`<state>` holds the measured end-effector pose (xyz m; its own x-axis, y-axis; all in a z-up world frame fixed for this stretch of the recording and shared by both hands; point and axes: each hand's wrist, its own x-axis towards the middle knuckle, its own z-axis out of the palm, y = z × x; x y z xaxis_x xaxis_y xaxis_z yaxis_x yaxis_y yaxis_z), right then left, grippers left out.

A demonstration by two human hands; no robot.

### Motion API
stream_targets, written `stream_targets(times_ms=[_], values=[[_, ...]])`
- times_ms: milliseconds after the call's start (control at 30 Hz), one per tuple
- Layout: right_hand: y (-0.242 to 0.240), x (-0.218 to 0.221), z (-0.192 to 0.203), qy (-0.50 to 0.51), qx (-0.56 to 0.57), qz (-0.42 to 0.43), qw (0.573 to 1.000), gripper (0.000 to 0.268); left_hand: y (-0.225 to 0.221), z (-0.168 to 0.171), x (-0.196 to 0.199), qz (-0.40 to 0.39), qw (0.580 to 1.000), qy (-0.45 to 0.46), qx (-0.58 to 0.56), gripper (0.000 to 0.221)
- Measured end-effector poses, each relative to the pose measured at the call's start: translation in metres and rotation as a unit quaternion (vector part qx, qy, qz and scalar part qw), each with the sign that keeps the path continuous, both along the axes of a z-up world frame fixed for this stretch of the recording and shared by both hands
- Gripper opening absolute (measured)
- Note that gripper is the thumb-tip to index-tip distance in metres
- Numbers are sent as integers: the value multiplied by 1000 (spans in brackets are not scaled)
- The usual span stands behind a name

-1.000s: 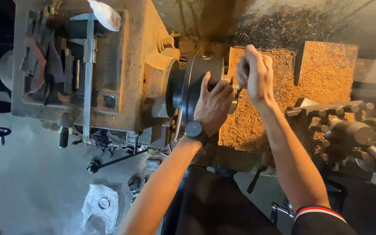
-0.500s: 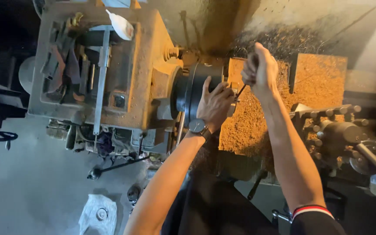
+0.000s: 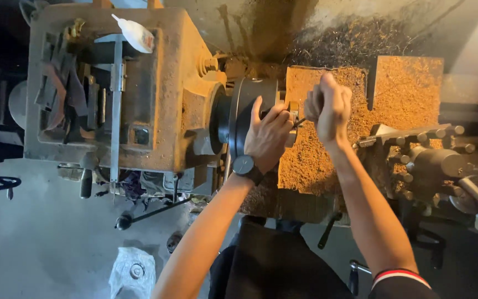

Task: The person assembles a cylindrical metal component on a lathe, using a hammer to tap parts into place, then secures the assembly with bolts and a wrench. The person repeatedly tightens bolts and checks alignment by hand.

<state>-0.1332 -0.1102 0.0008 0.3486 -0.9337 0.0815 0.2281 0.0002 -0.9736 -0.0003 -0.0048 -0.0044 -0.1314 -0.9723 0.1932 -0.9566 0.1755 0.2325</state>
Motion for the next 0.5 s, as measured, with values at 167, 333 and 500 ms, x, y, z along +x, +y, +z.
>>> stream_targets(times_ms=[167, 333, 500], values=[[-19, 1, 8, -58, 105, 47, 992, 54, -3, 4, -1, -2, 999, -21, 40, 27], [-12, -1, 2, -48, 100, 45, 993, 53, -1, 3, -2, 8, 999, 10, 44, 22], [10, -10, -14, -28, 2, 6, 1000, 55, -3, 2, -2, 9, 999, 31, -4, 15]])
